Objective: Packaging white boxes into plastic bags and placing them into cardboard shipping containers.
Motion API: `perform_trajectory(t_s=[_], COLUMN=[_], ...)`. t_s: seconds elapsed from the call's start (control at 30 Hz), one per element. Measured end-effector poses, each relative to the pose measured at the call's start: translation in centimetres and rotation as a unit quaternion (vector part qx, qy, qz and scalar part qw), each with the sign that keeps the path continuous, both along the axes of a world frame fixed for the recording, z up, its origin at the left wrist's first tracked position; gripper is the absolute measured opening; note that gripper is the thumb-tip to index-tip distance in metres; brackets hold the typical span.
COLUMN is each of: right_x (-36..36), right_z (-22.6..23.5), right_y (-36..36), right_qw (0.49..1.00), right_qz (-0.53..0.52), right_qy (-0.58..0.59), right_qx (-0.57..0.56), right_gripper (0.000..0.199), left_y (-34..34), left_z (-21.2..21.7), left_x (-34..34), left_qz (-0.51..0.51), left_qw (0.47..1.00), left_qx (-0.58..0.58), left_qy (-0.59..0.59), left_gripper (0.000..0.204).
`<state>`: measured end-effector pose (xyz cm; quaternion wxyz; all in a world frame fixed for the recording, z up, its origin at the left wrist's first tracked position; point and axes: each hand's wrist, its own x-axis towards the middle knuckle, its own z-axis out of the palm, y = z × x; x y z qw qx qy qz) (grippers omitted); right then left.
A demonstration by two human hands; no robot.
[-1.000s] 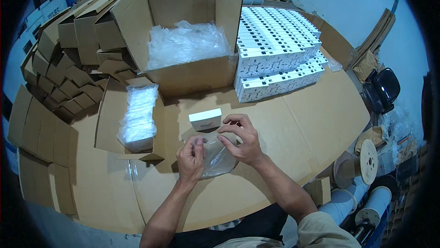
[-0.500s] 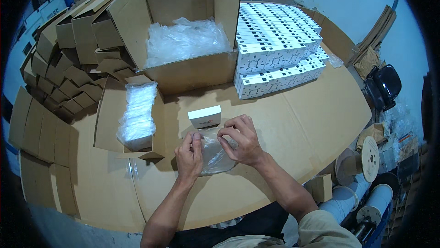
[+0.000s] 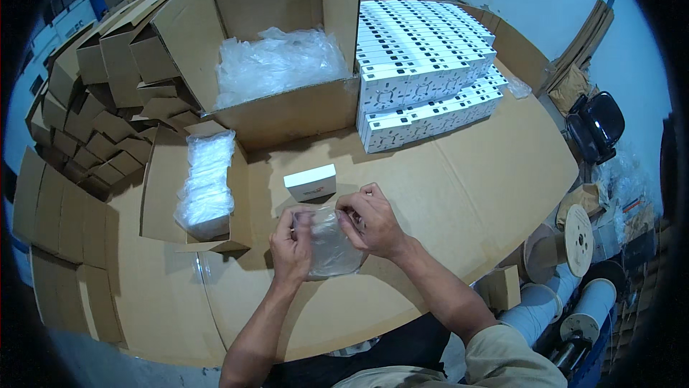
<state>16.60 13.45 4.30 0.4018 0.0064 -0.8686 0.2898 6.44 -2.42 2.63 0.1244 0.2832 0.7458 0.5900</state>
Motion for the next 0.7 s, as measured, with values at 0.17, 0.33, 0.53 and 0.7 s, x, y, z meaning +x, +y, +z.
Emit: perform_trajectory(t_s=[0.17, 0.33, 0.53, 0.7], right_x=[0.0, 0.6, 0.6, 0.6], right_z=[-0.4, 1.5, 1.3, 0.9], right_y=[0.1, 0.2, 0.4, 0.6], right_qw=[0.995, 0.990, 0.992, 0.989], right_qz=[-0.034, 0.003, 0.031, 0.084], right_qy=[0.000, -0.054, -0.094, -0.057], right_qx=[-0.091, -0.129, -0.078, -0.110], right_gripper=[0.015, 0.019, 0.010, 0.005], left_y=[0.5, 0.3, 0.4, 0.3], left_z=[0.9, 1.0, 0.9, 1.6], left_x=[0.4, 0.7, 0.9, 0.9], left_qz=[-0.121, -0.122, -0.110, -0.089], left_qw=[0.992, 0.992, 0.993, 0.990], left_qx=[0.030, -0.018, -0.036, -0.093], left_qy=[0.007, 0.005, 0.028, 0.055], left_gripper=[0.062, 0.067, 0.067, 0.065])
